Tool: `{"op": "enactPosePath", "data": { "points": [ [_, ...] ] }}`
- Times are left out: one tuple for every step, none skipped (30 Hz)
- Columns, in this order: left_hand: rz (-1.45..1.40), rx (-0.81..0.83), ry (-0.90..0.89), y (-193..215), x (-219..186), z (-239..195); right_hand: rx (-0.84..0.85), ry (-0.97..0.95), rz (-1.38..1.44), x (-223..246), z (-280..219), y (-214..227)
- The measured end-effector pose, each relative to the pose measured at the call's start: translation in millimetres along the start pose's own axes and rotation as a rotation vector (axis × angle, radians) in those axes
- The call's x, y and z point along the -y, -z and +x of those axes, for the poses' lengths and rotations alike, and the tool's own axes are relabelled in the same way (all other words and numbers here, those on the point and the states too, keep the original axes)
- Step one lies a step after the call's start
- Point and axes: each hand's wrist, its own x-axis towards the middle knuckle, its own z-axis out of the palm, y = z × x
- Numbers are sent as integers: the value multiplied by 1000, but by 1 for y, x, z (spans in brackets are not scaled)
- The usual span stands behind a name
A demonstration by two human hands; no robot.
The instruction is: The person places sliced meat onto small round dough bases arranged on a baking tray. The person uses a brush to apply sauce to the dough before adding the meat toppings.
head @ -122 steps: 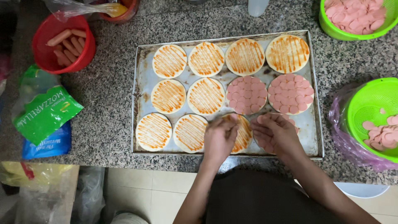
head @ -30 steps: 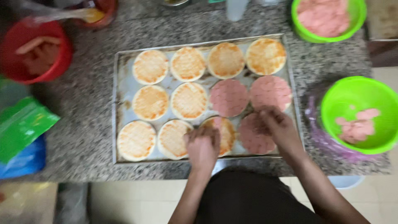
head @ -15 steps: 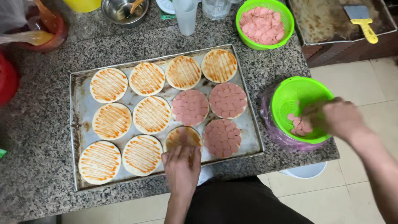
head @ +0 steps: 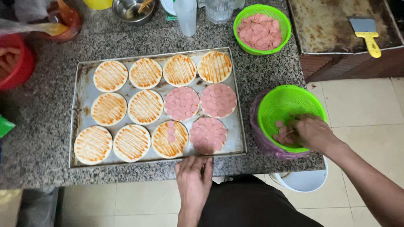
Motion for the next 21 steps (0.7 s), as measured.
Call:
{"op": "enactPosePath", "data": {
  "points": [
    [5,-5,8,-2,-3,-5,0,10,-3,4,-7,13],
    [4,-9,19,-5,-6,-8,21,-53,181,8,-13,27],
    [3,-13,29,-7,-9,-12,43,-117,365,13,-20,41],
    [10,-19,36,-8,-13,-13,43,-105,363,13,-20,42],
    [-6,-31,42,-9,-16,-14,-30,-152,665,14,-20,43],
    [-21,-44,49,-9,-20,-15,-100,-198,965,15,-20,45],
    [-15,-50,58,-10,-25,-14,-95,-186,963,19,-22,46],
    [-54,-47,54,-10,-29,-12,-153,-147,1261,26,-24,45],
    [-94,-45,49,-9,-33,-11,-210,-106,1559,32,-25,45],
    [-84,-47,57,-7,-38,-6,-199,-97,1562,46,-29,51],
    [-137,-47,30,-5,-44,0,-120,-137,1765,60,-33,57],
    [-186,-47,-4,0,-47,8,-38,-176,1972,77,-35,64],
    [-173,-50,-3,5,-52,15,-30,-165,1980,91,-36,67],
    [-183,-64,-54,9,-57,23,28,-130,2005,105,-36,68],
    [-192,-78,-104,14,-61,31,87,-93,2028,119,-37,70],
    [-181,-77,-104,16,-60,37,94,-87,2036,135,-39,71],
    [-187,-101,-163,19,-58,44,115,-87,2041,150,-40,72],
    [-199,-124,-221,21,-56,51,133,-93,2044,165,-42,74],
    [-194,-121,-220,23,-48,52,137,-93,2048,175,-35,64],
    [-193,-100,-223,25,-40,52,161,-80,2051,184,-29,55],
    [-192,-78,-227,28,-31,53,184,-68,2053,194,-22,46]
  ]
}}
